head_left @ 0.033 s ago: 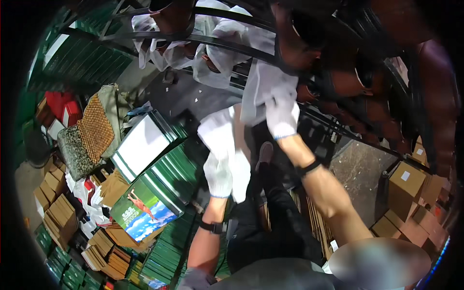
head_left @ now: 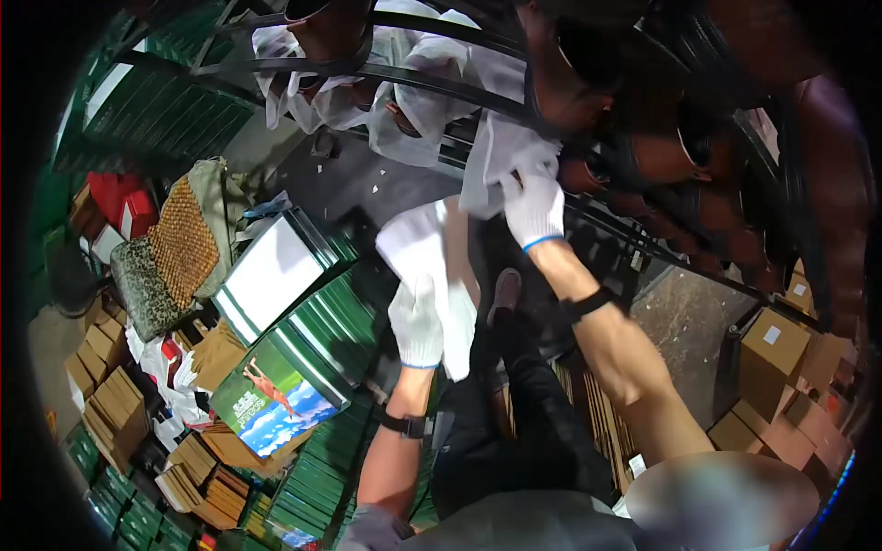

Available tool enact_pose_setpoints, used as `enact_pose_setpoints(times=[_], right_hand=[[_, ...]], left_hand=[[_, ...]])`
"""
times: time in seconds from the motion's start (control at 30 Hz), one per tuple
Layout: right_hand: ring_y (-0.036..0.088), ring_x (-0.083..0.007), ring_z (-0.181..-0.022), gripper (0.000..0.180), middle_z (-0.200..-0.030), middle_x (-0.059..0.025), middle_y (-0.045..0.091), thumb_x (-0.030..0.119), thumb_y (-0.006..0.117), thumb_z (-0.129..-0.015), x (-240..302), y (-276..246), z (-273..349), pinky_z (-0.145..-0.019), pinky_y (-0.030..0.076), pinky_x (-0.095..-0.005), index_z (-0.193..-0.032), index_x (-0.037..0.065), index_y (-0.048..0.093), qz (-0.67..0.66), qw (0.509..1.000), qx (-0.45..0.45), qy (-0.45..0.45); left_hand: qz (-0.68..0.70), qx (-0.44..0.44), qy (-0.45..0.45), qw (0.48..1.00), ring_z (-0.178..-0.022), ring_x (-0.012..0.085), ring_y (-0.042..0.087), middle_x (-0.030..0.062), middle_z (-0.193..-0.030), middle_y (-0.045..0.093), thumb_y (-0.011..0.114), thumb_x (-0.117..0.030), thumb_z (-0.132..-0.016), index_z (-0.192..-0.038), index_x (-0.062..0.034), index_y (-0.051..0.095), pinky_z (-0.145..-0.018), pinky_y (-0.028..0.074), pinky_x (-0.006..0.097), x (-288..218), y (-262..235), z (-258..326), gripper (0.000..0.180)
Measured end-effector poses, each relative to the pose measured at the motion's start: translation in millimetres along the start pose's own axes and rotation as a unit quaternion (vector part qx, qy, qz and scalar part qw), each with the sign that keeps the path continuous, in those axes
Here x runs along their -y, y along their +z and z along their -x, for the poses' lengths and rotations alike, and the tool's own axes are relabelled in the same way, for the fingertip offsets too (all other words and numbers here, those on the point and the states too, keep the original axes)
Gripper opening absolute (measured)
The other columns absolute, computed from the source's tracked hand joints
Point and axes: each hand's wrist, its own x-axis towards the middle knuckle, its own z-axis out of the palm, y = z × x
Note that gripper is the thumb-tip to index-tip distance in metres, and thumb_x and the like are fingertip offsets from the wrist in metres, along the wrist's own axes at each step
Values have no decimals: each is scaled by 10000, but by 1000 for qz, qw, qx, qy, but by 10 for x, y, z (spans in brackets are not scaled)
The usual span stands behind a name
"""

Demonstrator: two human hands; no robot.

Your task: Cleaning and wrapping shoes in protective white paper and placing them onto racks.

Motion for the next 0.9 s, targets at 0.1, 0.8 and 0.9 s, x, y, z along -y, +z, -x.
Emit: enact_pose_setpoints(times=[0.1,0.8,0.9], right_hand=[[715,-452,-997,276,-1046,-252,724,273,721,-966,421,79,523,-863,557,-503,-1069,18,739,-125,991,15,-47],[613,-123,-626,242,-804,-50,717,195,651,-1048,-227,-1980,1645,-572,456,-295,-1092,-23,746,-284,922,89,246],[574,-52,-671,291,-866,6,719,260,665,-1087,452,-1958,1957,-588,410,-225,-1127,-18,742,-455,783,14,424]], left_hand=[[-25,-6,-17,1000,-916,120,638,14,-1045,707,610,-370,-1141,-1219,19,698,-779,531,300,149,-22,-170,406],[-368,35,18,929,-824,501,724,290,-884,713,456,-353,-1164,-1239,-3,603,-719,581,545,596,244,-128,387],[-428,65,124,893,-799,471,729,288,-903,724,525,-257,-1134,-1207,-15,644,-707,597,521,716,167,-84,280]])
